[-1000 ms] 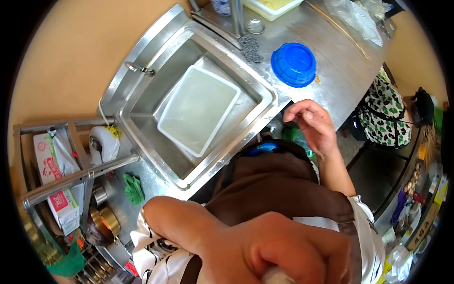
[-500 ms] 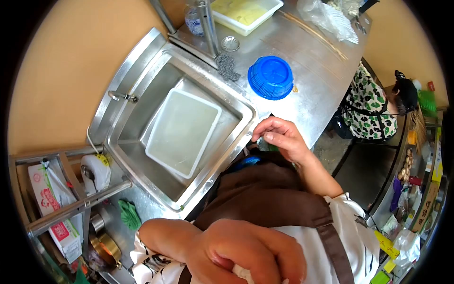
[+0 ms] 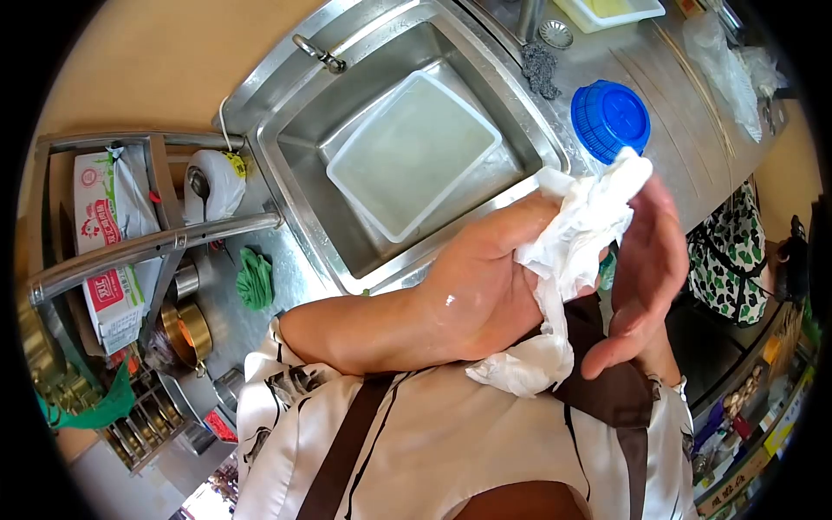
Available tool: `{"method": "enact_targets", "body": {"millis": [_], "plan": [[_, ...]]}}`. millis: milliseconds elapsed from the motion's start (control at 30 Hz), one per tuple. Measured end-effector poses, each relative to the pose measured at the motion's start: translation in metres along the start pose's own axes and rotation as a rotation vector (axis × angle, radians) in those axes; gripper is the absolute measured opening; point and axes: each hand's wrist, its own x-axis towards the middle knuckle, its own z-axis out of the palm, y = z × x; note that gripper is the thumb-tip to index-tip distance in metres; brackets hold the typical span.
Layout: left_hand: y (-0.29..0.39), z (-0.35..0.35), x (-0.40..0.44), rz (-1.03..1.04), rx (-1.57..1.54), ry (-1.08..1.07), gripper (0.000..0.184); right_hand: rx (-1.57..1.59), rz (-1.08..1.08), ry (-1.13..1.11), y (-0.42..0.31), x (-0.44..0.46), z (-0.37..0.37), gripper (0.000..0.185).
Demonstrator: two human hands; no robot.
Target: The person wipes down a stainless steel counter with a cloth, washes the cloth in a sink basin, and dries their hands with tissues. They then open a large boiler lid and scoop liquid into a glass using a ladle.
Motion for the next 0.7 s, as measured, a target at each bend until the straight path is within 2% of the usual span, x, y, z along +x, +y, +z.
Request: {"method": "enact_targets", "body": {"millis": [67,133,200,233,300,400,533,600,667,700], "plan": [[0.002,0.001,-0.001,0.013,0.08,0.139,0.031,0.008,-0.053,0.031,-0.01,0.008,0.0,0.086],[0.008,-0.006,-0.001,-0.002,0.093,0.091,0.028,-0.36,-0.259,-0.188,-0.017,0.019,-0.007,0.056],[0.01,-0.006,-0.001,-0.013,0.107,0.038,0.027,-0.473,-0.389,-0.298,-0.014,0.026,-0.002,0.032],[0.009,-0.001,0.0,0.035,0.103,0.117,0.027,-0.503,-0.416,-0.307,-0.017,0.027,0.0,0.02],[0.012,0.006,0.0,0.106,0.139,0.203,0.032,-0.471,-0.369,-0.241,-0.016,0.03,0.004,0.016],[0.01,-0.002,0.008,0.254,0.274,0.108,0.034,-0.521,-0.248,-0.036,-0.011,0.043,0.007,0.019],[0.019,0.014,0.009,0.209,0.22,0.054,0.031,-0.55,-0.154,0.081,-0.004,0.055,0.02,0.024],[0.02,0.017,0.008,0.204,0.188,0.084,0.032,-0.197,-0.04,0.347,0.0,0.056,0.032,0.028],[0.016,0.009,0.005,0.229,0.527,-0.024,0.032,-0.17,-0.063,0.343,0.0,0.055,0.025,0.032],[0.019,0.007,0.003,0.264,0.686,-0.083,0.034,-0.287,-0.067,0.3,-0.004,0.054,0.021,0.033]]}}
